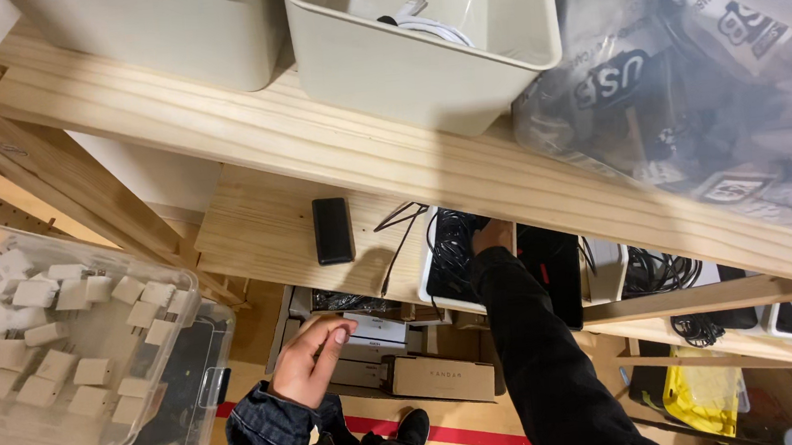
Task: The person gathers various electronic accessories from shelves, including cables, power adapters, and a power bank, then places them into a clear plastic container on a table. The person repeatedly walks between the shelves and the table to collect items and pack them.
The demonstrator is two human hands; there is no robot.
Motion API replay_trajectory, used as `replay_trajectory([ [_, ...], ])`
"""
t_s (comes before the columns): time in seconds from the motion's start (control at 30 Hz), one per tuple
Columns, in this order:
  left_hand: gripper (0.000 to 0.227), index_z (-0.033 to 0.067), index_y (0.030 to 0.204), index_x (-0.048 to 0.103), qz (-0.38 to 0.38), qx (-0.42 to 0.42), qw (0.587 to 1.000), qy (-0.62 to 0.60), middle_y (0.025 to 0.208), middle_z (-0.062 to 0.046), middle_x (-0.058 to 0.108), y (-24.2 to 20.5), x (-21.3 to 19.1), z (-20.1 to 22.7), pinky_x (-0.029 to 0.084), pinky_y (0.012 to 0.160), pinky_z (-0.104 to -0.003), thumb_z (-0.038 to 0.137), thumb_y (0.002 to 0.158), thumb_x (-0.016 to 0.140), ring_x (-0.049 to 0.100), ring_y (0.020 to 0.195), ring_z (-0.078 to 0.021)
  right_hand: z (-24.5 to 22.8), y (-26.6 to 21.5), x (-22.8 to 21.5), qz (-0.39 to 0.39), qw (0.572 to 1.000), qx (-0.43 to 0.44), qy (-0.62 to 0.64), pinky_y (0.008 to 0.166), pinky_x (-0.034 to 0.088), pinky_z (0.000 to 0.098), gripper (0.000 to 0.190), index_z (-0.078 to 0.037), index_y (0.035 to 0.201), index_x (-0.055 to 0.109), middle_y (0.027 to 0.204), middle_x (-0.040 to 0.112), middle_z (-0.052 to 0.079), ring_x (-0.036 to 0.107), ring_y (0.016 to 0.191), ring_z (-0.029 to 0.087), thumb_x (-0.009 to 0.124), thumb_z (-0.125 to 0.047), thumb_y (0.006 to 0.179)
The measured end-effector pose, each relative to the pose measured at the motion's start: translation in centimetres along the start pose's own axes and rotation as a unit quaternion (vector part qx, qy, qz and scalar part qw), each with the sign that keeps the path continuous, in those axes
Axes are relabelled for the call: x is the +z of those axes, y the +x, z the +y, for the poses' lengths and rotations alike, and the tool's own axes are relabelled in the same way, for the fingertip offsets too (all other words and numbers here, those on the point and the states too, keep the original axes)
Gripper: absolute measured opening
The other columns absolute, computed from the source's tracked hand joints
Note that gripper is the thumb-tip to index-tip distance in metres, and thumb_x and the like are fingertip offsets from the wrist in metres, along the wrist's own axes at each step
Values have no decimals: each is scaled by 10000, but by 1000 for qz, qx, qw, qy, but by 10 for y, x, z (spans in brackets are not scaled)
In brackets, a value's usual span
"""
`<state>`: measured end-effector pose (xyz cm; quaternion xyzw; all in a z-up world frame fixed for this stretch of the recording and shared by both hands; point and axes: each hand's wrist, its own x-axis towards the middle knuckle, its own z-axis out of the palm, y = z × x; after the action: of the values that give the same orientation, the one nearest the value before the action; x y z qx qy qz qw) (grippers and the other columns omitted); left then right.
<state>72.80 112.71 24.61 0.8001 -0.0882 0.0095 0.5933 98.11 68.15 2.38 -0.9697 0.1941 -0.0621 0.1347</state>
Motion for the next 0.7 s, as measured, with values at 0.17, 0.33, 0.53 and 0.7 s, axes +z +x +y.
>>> replay_trajectory([
  [0.17,358,151,1071,776,-34,18,999,15,1025,1,772,10,-6,2,564,875,-305,347,1033,479,741,975,-168,-27,-20,-31,19,997,-29,66,1080,399,450,641,7,1451,485,1446,507,264,513,1226,400,682,-179,870],
  [0.33,401,166,1069,774,-59,5,998,12,1045,26,787,16,-4,4,555,901,-305,399,1030,451,735,1017,-159,-42,-51,-75,51,985,-68,150,923,468,447,459,-51,1359,593,1375,548,214,583,1029,337,674,-149,918],
  [0.53,333,194,1113,778,-42,-10,999,-5,1026,41,789,23,10,37,570,873,-273,360,1014,508,754,951,-114,-65,-101,-157,102,952,-126,259,713,562,443,265,-127,1233,736,1278,603,149,675,765,253,662,-107,980],
  [0.7,351,166,1303,705,-20,27,999,-26,1109,-5,778,23,32,58,568,959,-282,270,1009,543,743,1029,-122,-105,-164,-249,7,901,-172,398,910,517,296,178,-175,1154,693,1153,757,-13,686,974,115,580,-164,1016],
])
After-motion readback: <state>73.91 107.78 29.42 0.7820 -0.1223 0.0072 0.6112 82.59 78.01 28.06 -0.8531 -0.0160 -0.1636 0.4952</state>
